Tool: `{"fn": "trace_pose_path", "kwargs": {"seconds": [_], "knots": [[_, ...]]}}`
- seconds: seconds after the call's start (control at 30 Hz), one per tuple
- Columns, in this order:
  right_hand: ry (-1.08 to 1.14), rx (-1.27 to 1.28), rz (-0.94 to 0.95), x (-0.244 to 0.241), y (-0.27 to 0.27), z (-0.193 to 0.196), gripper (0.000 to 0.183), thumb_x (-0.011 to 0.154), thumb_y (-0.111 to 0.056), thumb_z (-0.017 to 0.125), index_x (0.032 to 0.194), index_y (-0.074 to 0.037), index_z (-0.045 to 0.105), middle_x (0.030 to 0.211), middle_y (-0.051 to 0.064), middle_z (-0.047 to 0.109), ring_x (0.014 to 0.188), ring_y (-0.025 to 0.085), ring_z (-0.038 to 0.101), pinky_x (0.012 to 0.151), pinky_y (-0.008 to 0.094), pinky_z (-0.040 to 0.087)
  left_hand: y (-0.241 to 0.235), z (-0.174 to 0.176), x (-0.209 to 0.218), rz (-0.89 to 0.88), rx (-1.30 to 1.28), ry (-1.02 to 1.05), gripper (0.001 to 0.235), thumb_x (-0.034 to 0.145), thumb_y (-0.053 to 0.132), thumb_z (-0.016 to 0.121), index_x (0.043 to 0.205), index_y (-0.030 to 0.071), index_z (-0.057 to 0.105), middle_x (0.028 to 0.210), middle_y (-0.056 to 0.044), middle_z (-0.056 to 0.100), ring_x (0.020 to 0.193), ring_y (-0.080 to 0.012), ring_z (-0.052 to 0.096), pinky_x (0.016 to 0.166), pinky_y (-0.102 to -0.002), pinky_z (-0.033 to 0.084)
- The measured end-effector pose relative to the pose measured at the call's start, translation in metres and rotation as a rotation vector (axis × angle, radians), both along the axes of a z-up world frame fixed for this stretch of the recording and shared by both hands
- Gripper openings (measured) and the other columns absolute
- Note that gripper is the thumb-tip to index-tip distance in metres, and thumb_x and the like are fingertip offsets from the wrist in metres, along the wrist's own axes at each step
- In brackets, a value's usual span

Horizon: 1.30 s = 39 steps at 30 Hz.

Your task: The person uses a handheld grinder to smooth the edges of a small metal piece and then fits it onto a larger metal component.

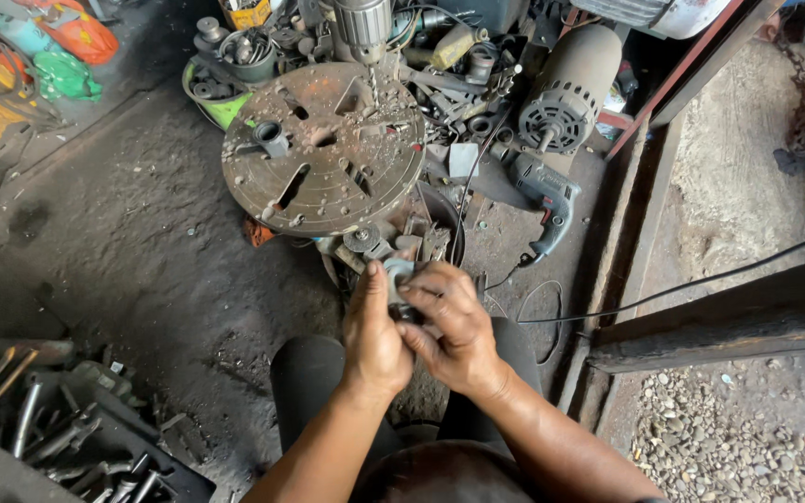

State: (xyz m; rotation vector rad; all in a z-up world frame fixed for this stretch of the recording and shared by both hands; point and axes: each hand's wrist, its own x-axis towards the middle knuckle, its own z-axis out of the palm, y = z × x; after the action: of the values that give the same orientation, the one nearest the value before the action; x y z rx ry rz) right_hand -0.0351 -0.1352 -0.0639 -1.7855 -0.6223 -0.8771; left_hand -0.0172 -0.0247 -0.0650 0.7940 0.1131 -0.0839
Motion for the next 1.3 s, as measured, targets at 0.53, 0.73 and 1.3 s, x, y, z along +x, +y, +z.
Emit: {"fn": "trace_pose_path", "kwargs": {"seconds": [0.53, 0.73, 1.3], "knots": [[0.643, -0.189, 0.053, -0.034, -0.056, -0.084, 0.014, 0.091, -0.015, 0.071, 0.103, -0.009, 0.075, 0.106, 0.005, 0.080, 0.096, 0.019, 0.078, 0.088, 0.031, 0.058, 0.079, -0.115, 0.010, -0.024, -0.217, 0.328, 0.041, 0.103, 0.052, 0.049, 0.101, 0.013, 0.062, 0.082, -0.009, 0.063, 0.044, -0.0115, 0.041, 0.037, -0.022, 0.018], [0.928, -0.576, 0.120, -0.064, -0.078, -0.179, 0.030, 0.093, -0.031, 0.068, 0.119, -0.016, 0.072, 0.110, 0.003, 0.075, 0.087, 0.023, 0.075, 0.076, 0.037, 0.057, 0.105, -0.202, 0.002, -0.140, -0.152, 0.521, 0.037, 0.102, 0.048, 0.051, 0.097, 0.014, 0.064, 0.081, -0.010, 0.065, 0.044, -0.0104, 0.045, 0.036, -0.022, 0.021], [0.923, -0.639, 0.015, -0.053, -0.061, -0.201, 0.026, 0.089, -0.034, 0.069, 0.107, -0.016, 0.075, 0.094, 0.012, 0.077, 0.090, 0.035, 0.076, 0.077, 0.050, 0.061, 0.098, -0.232, -0.033, -0.139, -0.005, 0.640, 0.041, 0.101, 0.047, 0.054, 0.101, 0.007, 0.065, 0.081, -0.018, 0.070, 0.044, -0.0201, 0.049, 0.033, -0.023, 0.031]]}}
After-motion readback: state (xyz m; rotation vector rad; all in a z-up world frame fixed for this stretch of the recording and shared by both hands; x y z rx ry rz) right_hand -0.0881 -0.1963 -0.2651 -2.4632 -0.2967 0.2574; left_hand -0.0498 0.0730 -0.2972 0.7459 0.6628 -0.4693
